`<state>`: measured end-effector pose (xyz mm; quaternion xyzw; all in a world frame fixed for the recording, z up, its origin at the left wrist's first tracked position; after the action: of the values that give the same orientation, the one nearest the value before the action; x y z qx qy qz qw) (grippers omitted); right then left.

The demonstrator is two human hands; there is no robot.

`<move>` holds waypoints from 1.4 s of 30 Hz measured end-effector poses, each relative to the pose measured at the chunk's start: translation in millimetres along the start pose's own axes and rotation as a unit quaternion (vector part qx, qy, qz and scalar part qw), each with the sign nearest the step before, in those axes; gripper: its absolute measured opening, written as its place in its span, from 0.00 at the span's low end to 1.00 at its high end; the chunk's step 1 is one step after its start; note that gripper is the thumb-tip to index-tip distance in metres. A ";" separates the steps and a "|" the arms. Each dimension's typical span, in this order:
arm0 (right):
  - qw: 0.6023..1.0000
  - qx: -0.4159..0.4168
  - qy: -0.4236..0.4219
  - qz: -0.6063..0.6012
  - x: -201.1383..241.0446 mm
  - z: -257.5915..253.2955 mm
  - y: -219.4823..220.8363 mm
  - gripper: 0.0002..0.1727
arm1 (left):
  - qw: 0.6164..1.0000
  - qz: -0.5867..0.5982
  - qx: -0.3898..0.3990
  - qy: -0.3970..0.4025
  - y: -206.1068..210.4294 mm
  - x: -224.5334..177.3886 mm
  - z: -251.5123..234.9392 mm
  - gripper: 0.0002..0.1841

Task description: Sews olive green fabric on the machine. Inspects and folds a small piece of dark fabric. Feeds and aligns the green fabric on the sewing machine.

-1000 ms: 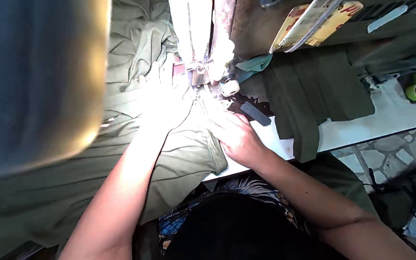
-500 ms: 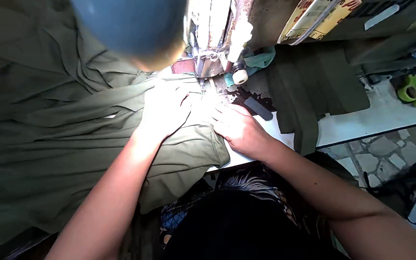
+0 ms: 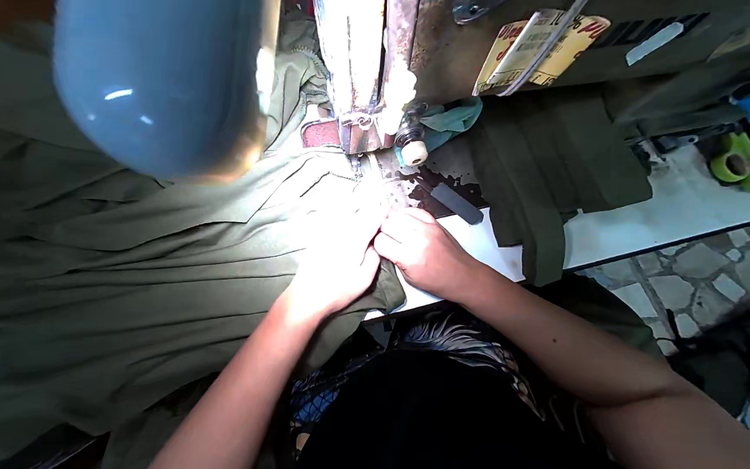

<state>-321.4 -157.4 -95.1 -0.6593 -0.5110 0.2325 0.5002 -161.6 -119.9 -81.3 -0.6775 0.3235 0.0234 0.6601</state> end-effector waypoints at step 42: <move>0.958 0.077 0.275 -0.014 -42.9 -54.0 -7.9 0.20 | 0.991 -0.089 -0.067 -0.079 11.7 27.9 -26.0 0.26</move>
<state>-296.6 -219.3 -75.6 -0.6501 -0.3435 0.0739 0.6737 -155.3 -154.0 -101.1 -0.7427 0.2060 0.0395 0.6359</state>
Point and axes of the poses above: each hand's wrist, its own z-axis away from the middle knuckle, its own y-axis out of the palm, x = y × z, the point moved 2 cm from there along -z, towards the middle knuckle, and after that the axes turned 6 degrees about x, right-handed, at the moved point
